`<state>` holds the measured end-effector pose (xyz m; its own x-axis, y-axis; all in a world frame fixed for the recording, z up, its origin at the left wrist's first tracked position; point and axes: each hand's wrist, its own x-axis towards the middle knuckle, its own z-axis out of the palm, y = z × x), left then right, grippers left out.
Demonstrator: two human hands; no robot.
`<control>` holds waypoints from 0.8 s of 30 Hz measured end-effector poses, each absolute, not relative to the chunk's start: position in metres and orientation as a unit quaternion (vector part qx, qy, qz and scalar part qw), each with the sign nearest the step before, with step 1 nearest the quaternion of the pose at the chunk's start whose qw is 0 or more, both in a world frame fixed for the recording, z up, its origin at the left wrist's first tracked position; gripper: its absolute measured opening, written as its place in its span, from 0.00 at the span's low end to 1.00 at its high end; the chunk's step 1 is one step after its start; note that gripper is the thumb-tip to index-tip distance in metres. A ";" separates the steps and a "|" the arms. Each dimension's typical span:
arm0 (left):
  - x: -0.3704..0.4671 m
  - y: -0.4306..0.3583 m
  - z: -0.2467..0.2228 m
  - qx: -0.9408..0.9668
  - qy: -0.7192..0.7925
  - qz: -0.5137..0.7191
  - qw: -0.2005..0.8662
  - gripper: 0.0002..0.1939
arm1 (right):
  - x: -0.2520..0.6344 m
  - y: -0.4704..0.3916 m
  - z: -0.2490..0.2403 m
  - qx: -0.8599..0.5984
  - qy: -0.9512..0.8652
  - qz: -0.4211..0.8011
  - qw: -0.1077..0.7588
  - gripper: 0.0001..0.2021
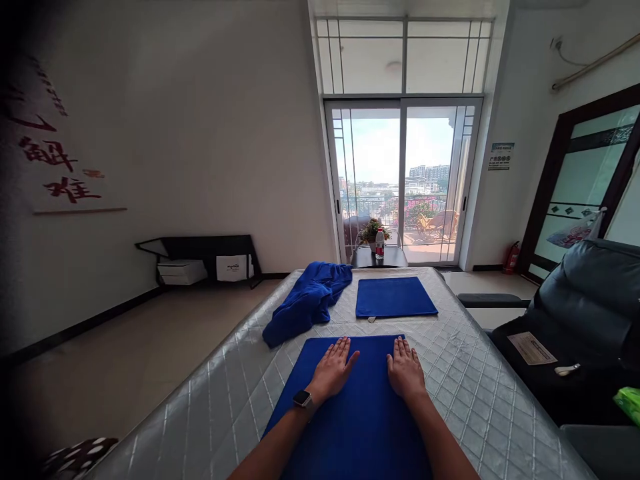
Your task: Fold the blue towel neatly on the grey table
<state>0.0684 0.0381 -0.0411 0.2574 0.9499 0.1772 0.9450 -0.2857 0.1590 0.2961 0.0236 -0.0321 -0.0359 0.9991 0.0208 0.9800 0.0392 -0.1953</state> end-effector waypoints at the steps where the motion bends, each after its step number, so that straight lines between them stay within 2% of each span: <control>1: 0.053 0.038 -0.041 0.785 0.609 0.116 0.008 0.41 | 0.296 0.024 -0.032 -0.690 -0.717 0.063 0.074 0.33; 8: -0.024 0.036 -0.056 0.751 0.648 0.123 -0.021 0.42 | 0.297 0.027 -0.039 -0.693 -0.715 0.053 0.072 0.33; 24: -0.028 0.030 -0.052 0.743 0.647 0.172 -0.014 0.45 | 0.291 0.025 -0.039 -0.690 -0.722 0.014 0.052 0.32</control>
